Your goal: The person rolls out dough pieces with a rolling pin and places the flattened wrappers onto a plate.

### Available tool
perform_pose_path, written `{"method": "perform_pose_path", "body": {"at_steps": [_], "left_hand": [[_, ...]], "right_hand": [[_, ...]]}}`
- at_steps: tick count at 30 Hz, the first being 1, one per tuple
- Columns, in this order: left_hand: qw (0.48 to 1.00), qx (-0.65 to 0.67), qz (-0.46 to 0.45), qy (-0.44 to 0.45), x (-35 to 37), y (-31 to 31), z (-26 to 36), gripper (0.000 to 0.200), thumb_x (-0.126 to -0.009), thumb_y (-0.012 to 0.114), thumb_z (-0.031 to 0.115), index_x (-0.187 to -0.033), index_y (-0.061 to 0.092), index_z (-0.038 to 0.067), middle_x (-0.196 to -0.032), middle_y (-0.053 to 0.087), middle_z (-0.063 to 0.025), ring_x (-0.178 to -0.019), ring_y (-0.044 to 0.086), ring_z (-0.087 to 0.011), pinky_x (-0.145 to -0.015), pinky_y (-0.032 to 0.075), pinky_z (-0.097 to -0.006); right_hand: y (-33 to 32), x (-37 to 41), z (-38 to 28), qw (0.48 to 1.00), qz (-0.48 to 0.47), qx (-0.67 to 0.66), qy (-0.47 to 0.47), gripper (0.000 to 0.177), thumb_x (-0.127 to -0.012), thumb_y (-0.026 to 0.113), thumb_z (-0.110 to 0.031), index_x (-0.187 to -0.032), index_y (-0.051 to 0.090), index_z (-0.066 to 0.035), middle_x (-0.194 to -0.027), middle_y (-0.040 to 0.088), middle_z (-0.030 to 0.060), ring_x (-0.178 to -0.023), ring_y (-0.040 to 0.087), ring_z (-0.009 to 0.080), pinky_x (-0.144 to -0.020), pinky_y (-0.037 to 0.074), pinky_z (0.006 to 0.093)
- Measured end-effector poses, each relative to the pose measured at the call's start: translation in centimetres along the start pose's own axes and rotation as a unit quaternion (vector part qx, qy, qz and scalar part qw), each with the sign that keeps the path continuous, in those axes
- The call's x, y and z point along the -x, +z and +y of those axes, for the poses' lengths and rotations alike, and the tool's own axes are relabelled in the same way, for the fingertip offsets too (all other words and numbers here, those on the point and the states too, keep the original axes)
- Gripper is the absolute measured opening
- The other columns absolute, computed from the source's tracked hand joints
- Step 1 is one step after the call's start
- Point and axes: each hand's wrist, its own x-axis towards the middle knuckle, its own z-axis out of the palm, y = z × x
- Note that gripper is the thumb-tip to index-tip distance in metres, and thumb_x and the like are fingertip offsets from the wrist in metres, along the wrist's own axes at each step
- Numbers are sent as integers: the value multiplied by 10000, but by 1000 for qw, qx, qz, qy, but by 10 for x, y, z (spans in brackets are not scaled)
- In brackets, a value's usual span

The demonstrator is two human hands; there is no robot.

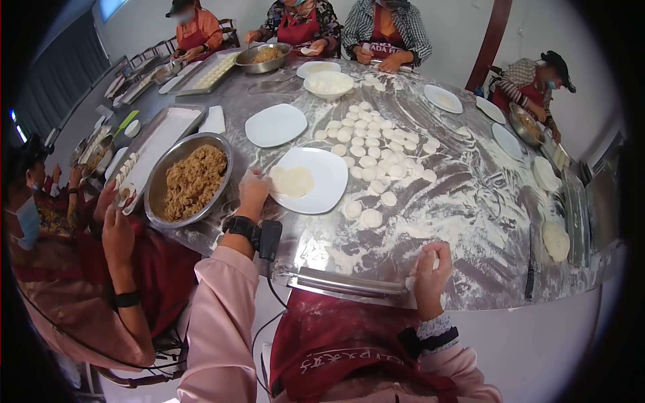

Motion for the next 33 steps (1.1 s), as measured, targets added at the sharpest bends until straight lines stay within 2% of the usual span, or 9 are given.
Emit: {"method": "perform_pose_path", "body": {"at_steps": [6, 9, 14, 18, 20, 23, 24, 26, 33], "left_hand": [[994, 73, 72, 26, 10, -11, 31, 353, -763, 594, 59, -1110, 583, 124, -856, 642, -132, -817, 631, -288, -750, 483, -379], [981, 124, 77, 129, 9, -19, 55, 369, -783, 577, 34, -1137, 579, 137, -797, 622, -96, -741, 617, -241, -694, 480, -350], [927, 326, -67, 174, 10, -33, 104, 374, -799, 570, -2, -1165, 555, 74, -811, 614, -67, -741, 594, -127, -670, 473, -277], [968, 170, -118, 141, 15, -17, 89, 391, -784, 566, -19, -1168, 538, 50, -860, 624, -96, -747, 617, -161, -683, 489, -288], [932, -33, 63, 355, 35, -4, 79, 370, -774, 565, -19, -1136, 556, 54, -837, 641, -120, -746, 635, -248, -694, 509, -344], [910, 71, -167, 372, 82, 15, 112, 301, -797, 533, 23, -1091, 585, 64, -858, 651, -170, -795, 633, -328, -741, 505, -400], [893, 49, -238, 380, 99, 22, 122, 283, -827, 535, 15, -1103, 585, 55, -940, 652, -150, -810, 645, -268, -733, 514, -324], [840, -46, -288, 457, 118, 41, 124, 244, -855, 515, 114, -1075, 608, 63, -1013, 636, -138, -954, 596, -307, -854, 476, -350], [768, -281, -173, 549, 123, 54, 101, 149, -825, 549, 176, -863, 645, 69, -833, 603, -71, -929, 564, -305, -824, 475, -376]], "right_hand": [[-1, -1, 7, 999, 10, 32, -28, 101, -878, 428, -28, -835, 519, -29, -557, 490, 30, -452, 482, 93, -422, 372, 266], [0, -2, 4, 1000, 9, 24, -11, 92, -875, 444, -34, -835, 527, -30, -549, 489, 33, -452, 487, 98, -424, 378, 267], [0, -1, -3, 999, 2, 25, 32, 74, -874, 471, -46, -847, 540, -41, -537, 511, 37, -451, 511, 113, -433, 391, 268], [-2, -2, 1, 998, -4, 56, -10, 71, -865, 481, -45, -857, 552, -52, -553, 522, 64, -459, 530, 149, -449, 407, 290], [-3, -3, 4, 997, -2, 70, -21, 71, -864, 482, -44, -859, 553, -52, -568, 529, 67, -472, 538, 157, -458, 413, 294], [-3, -3, 7, 996, -6, 84, -32, 69, -860, 485, -45, -859, 554, -53, -594, 539, 73, -499, 552, 171, -479, 426, 307], [-3, -4, 6, 996, -9, 83, -34, 67, -858, 488, -46, -858, 555, -53, -605, 542, 76, -514, 559, 176, -491, 434, 315], [-3, -5, 3, 996, -8, 81, -31, 68, -856, 489, -49, -858, 557, -54, -605, 543, 84, -514, 562, 197, -499, 440, 325], [-3, -5, 9, 988, 6, 139, -66, 73, -839, 499, -63, -843, 572, -68, -670, 574, 126, -592, 585, 316, -553, 456, 385]]}}
